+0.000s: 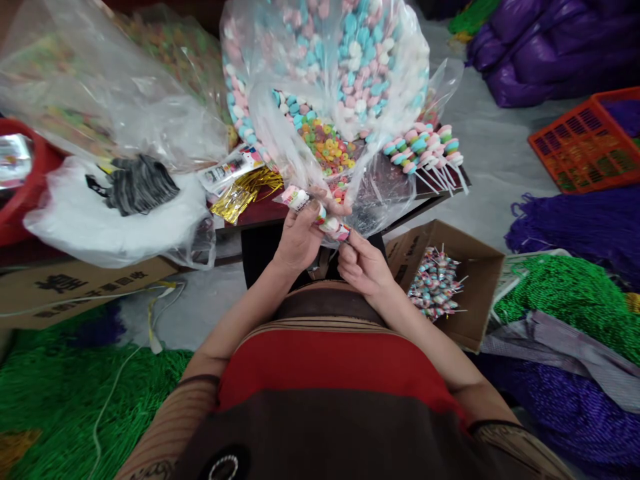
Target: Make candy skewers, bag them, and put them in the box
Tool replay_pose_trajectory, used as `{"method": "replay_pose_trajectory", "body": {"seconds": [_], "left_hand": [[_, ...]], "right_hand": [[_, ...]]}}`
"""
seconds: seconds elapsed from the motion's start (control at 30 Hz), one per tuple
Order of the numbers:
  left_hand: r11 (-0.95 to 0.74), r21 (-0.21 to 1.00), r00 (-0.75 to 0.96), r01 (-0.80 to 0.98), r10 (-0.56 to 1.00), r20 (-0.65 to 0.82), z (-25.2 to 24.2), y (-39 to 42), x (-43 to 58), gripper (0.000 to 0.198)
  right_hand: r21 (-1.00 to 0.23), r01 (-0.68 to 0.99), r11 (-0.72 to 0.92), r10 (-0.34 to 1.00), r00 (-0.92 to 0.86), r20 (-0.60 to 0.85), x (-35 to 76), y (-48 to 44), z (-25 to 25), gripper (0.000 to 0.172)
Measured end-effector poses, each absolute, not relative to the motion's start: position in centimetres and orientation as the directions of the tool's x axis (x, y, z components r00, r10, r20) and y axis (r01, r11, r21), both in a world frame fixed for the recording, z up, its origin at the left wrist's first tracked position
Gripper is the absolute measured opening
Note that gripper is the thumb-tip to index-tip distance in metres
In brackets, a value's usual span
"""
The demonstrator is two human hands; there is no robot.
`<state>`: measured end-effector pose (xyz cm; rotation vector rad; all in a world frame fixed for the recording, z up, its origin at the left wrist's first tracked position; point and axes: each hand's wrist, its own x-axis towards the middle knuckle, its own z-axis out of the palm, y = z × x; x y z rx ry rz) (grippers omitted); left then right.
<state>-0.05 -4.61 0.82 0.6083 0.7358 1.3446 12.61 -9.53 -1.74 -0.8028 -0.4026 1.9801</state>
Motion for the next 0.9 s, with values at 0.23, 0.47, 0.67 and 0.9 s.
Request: {"method": "replay_pose_trajectory", "body": {"seconds": [0.23,0.47,0.67,0.9], "left_hand": [[0.175,0.742,0.076,-0.647,0.983,-0.166,1.3,-4.8,-0.1,0.011],[0.198,0.654,0.075,-0.73,0.975,-0.211,1.2,-4.7,-0.1,0.018],[0.177,0.651,-0.026,-0.738,0.957,-0.29,0.5,-4.2,0.7,0.021],[0.208,0.524,0.021,-0.826,0.94,-0.34,0.2,-3.1,-0.8,0.031]], "right_hand": [[-0.647,-0.583,-0.492,0.869,-0.377,-0.321,12.0,-9.9,-1.7,0.031],[-0.633,-0.631,-0.448,0.892,-0.269,-0.364,11.8,-9.7,-1.5,0.043],[-0.827,-0.509,-0.238,0.948,0.062,-0.311,11.3,-9.7,-1.5,0.037],[-0.992,0.019,0.125,0.96,0.251,0.125,12.7,-10.6,-0.3,0.016]]}}
